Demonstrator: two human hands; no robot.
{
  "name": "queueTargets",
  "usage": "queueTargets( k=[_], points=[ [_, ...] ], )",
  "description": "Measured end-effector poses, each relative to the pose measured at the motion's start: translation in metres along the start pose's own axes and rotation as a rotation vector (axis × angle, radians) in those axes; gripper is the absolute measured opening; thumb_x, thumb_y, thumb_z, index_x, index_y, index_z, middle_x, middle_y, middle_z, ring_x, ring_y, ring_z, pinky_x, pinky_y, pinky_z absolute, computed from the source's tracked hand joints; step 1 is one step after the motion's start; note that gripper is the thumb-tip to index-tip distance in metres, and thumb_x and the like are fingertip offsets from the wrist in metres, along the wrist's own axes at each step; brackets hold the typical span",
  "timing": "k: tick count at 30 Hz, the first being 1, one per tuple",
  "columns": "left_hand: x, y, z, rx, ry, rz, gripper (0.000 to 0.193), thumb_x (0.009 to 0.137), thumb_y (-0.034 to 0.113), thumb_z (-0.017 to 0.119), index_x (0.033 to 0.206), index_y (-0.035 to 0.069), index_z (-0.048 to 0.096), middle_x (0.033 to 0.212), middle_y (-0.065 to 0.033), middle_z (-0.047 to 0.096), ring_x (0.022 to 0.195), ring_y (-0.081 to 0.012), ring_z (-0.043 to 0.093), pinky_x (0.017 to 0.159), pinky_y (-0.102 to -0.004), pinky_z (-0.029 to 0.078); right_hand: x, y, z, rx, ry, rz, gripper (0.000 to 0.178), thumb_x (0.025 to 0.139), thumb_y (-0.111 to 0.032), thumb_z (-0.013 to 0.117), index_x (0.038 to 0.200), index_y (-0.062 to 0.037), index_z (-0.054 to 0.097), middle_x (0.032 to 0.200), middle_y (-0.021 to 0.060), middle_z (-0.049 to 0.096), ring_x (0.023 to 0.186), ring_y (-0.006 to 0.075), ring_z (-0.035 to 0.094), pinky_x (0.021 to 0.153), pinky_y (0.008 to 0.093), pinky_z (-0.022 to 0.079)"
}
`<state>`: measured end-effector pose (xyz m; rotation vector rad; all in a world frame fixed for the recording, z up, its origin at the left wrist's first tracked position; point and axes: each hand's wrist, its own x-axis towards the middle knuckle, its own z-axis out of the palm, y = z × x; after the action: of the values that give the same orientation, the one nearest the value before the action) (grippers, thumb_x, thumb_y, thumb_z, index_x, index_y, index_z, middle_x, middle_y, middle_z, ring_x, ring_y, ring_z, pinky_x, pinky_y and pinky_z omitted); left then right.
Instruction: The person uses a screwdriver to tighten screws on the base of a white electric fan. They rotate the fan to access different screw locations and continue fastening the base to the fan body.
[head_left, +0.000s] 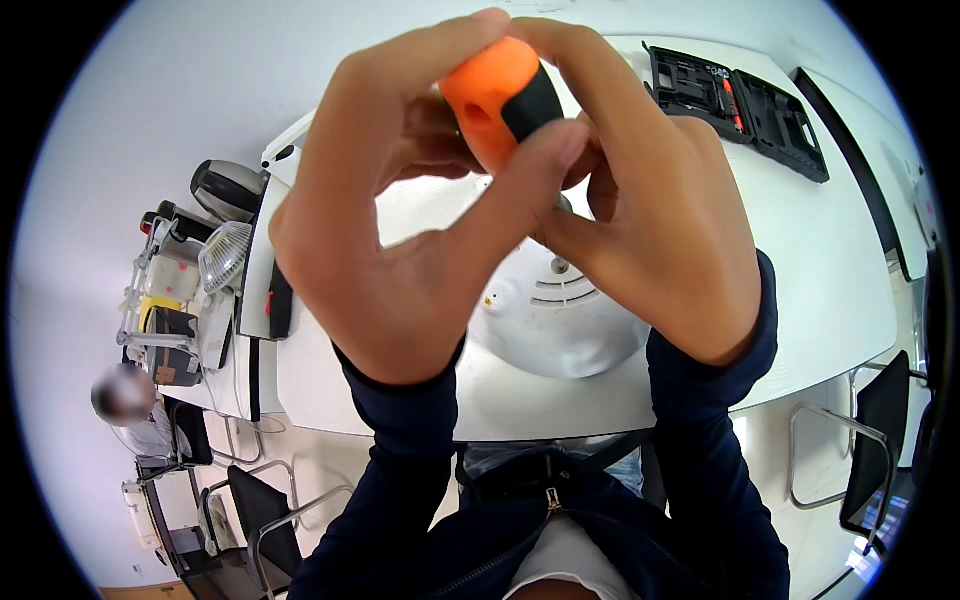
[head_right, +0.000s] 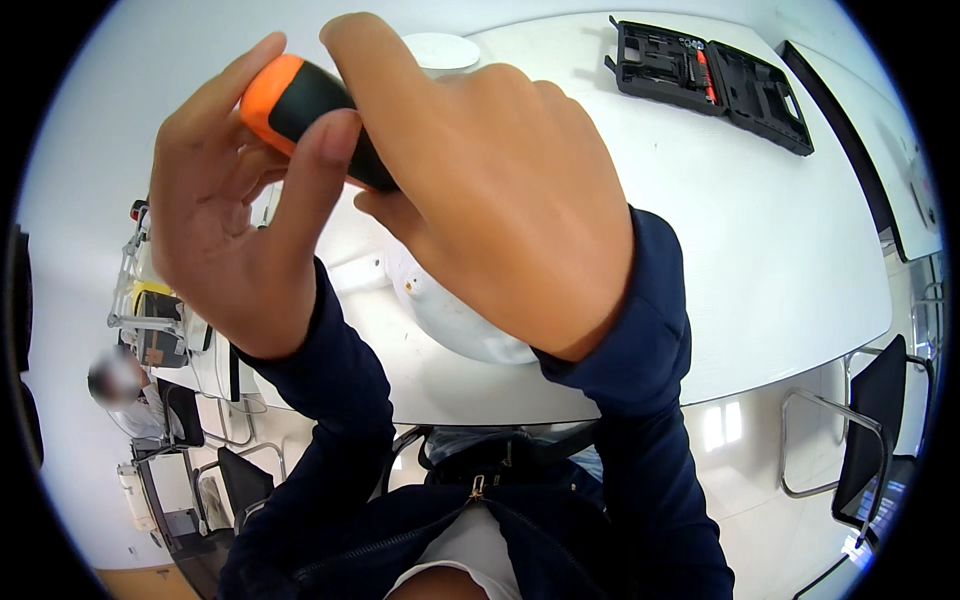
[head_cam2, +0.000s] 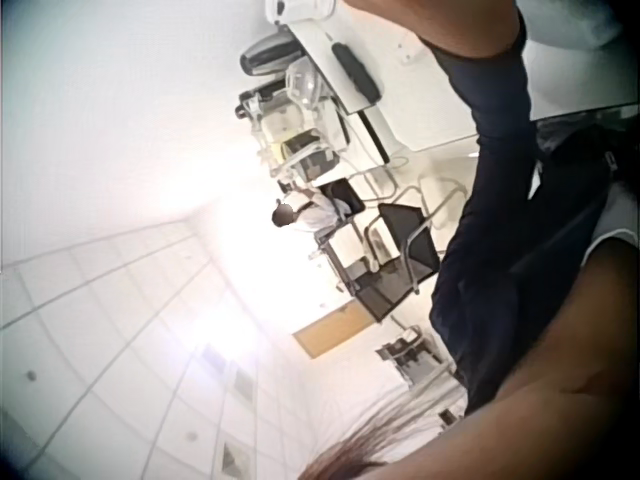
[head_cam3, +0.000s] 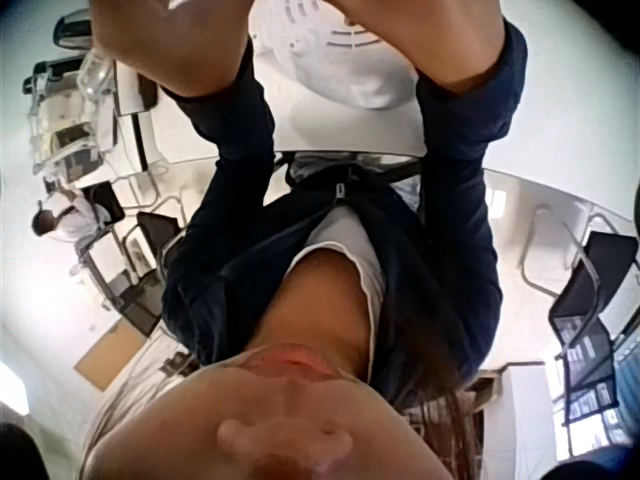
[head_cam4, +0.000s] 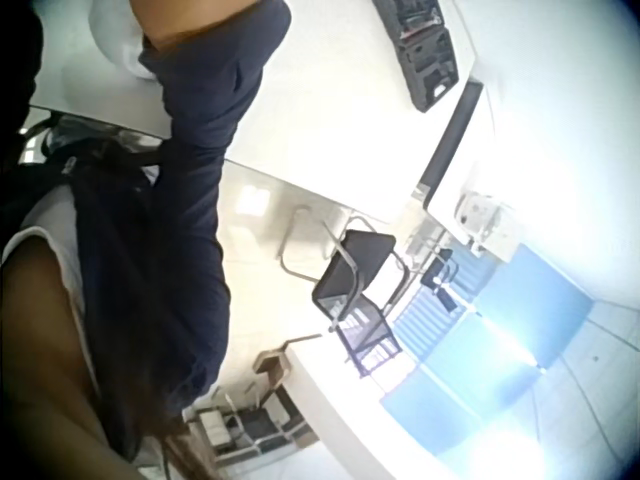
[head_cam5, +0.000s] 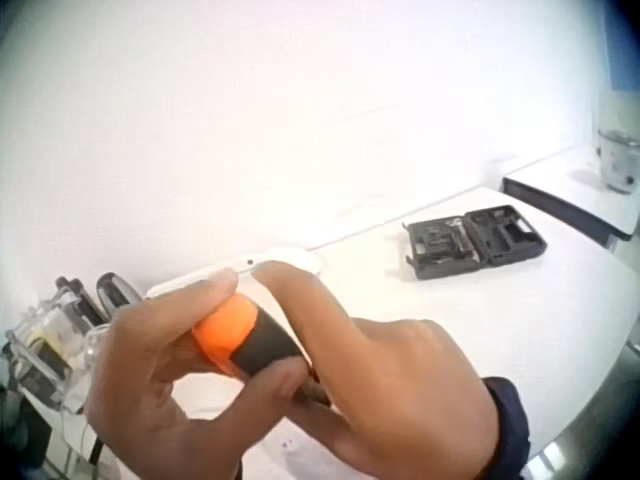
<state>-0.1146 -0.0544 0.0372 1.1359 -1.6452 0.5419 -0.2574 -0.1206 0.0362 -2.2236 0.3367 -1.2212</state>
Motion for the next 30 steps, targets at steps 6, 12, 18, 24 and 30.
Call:
queueTargets(
  k=[6,12,18,24,30],
  points=[
    [0.013,-0.010,-0.003,-0.187,-0.149,0.046,0.044,0.077,0.017,0.073,0.115,0.002,0.057,0.099,-0.0159,0.065,0.086,-0.0199,0.066,0.076,-0.0266,0.053,-0.003,0.015,0.002,-0.013,0.014,-0.087,0.072,0.065,-0.002,0.071,0.130,-0.0082,0.040,0.064,0.0085,0.058,0.048,0.0189,0.055,0.047,0.0241,0.042],
    [0.021,-0.005,-0.009,-0.290,-0.337,-0.049,0.046,0.080,0.020,0.070,0.117,-0.002,0.055,0.109,-0.0161,0.062,0.092,-0.0210,0.064,0.085,-0.0313,0.050,-0.005,0.026,-0.004,0.028,0.000,-0.134,0.071,0.065,-0.002,0.070,0.129,-0.0067,0.040,0.066,0.0103,0.061,0.049,0.0211,0.058,0.048,0.0243,0.045],
    [0.012,0.009,-0.002,-0.052,-0.210,0.019,0.043,0.080,0.023,0.070,0.113,-0.001,0.057,0.106,-0.0141,0.064,0.084,-0.0168,0.065,0.076,-0.0269,0.051,-0.007,0.019,-0.002,-0.185,0.014,-0.128,0.072,0.064,-0.004,0.072,0.129,-0.0054,0.040,0.064,0.0105,0.060,0.049,0.0225,0.058,0.048,0.0246,0.045],
    [0.009,0.015,0.008,0.031,-0.108,-0.033,0.037,0.082,0.019,0.069,0.111,0.000,0.058,0.093,-0.0135,0.066,0.071,-0.0086,0.062,0.064,-0.0176,0.048,-0.008,0.020,0.000,-0.204,0.015,-0.143,0.072,0.065,-0.005,0.072,0.130,-0.0051,0.039,0.067,0.0107,0.061,0.049,0.0202,0.058,0.048,0.0237,0.045],
    [0.013,-0.008,-0.003,-0.345,-0.250,-0.029,0.040,0.087,0.024,0.061,0.117,0.000,0.054,0.098,-0.0138,0.064,0.079,-0.0118,0.062,0.071,-0.0197,0.048,-0.006,0.025,0.000,-0.084,-0.001,-0.193,0.073,0.066,-0.005,0.072,0.131,-0.0052,0.039,0.071,0.0110,0.063,0.049,0.0176,0.058,0.048,0.0227,0.044]
  ],
)
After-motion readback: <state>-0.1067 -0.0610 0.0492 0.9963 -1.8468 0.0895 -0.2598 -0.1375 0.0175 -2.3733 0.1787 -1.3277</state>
